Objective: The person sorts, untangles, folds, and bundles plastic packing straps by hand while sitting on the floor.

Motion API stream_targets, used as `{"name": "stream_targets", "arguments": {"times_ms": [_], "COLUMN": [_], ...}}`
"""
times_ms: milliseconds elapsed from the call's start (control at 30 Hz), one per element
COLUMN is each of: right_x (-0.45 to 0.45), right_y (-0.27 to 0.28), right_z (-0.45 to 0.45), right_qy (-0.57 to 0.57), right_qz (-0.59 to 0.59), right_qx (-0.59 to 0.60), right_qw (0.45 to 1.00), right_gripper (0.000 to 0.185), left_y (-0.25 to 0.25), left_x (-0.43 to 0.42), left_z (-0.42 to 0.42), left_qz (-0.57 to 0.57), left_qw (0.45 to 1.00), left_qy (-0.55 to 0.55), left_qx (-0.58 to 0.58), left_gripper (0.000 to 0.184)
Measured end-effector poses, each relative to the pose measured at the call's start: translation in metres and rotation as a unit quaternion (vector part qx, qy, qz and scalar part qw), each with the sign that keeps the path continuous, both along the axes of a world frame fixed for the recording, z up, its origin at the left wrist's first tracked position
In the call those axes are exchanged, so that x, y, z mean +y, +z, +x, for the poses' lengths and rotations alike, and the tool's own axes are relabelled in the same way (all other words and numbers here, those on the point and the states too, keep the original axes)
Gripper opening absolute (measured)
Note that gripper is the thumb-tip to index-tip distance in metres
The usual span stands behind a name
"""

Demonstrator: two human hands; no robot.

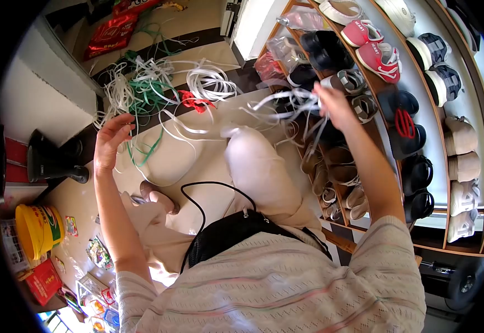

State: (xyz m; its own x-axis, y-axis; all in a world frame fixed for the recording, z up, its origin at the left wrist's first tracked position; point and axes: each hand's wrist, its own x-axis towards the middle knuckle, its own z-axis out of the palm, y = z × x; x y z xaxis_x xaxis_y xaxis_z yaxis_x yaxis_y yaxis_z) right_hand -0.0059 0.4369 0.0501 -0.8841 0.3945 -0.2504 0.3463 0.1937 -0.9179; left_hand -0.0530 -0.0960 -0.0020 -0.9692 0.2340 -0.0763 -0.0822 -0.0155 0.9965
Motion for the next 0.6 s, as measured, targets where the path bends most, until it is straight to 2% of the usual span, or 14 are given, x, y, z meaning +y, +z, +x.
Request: {"name": "stream_targets", "arguments": {"times_ms": [67,133,200,267,300,367,400,467,600], "right_x": [0.016,0.031,0.049,0.025,0.025,0.011,-0.004,-0.046,-0.168], "right_y": [-0.034,-0.072,-0.101,-0.080,-0.090,-0.097,-0.088,-0.086,-0.102], "right_z": [0.031,0.062,0.082,0.070,0.053,0.016,-0.012,-0.069,-0.166], "right_qy": [0.026,0.094,0.270,0.362,0.348,0.312,0.294,0.332,0.427], "right_qz": [0.007,0.093,0.289,0.415,0.376,0.292,0.262,0.234,0.235], "right_qx": [-0.083,-0.157,-0.165,-0.238,-0.209,-0.156,-0.197,-0.150,-0.108], "right_qw": [0.996,0.979,0.904,0.800,0.833,0.890,0.898,0.901,0.867], "right_gripper": [0.031,0.030,0.023,0.022,0.021,0.020,0.021,0.023,0.023], "left_y": [-0.011,-0.016,-0.009,-0.005,-0.008,0.001,0.006,0.008,0.012], "left_x": [0.001,0.003,0.005,0.001,-0.006,-0.014,-0.016,-0.023,-0.038], "left_z": [-0.005,-0.006,-0.004,-0.004,-0.007,-0.009,-0.008,-0.007,-0.007], "left_qz": [-0.039,-0.076,-0.102,-0.113,-0.153,-0.136,-0.126,-0.029,0.135], "left_qw": [0.999,0.997,0.995,0.993,0.986,0.984,0.981,0.972,0.926], "left_qy": [-0.012,-0.020,-0.004,0.022,0.025,0.106,0.144,0.231,0.351], "left_qx": [-0.001,0.005,0.015,0.030,0.060,0.037,0.027,0.039,0.028], "left_gripper": [0.033,0.033,0.030,0.028,0.030,0.028,0.028,0.021,0.015]}}
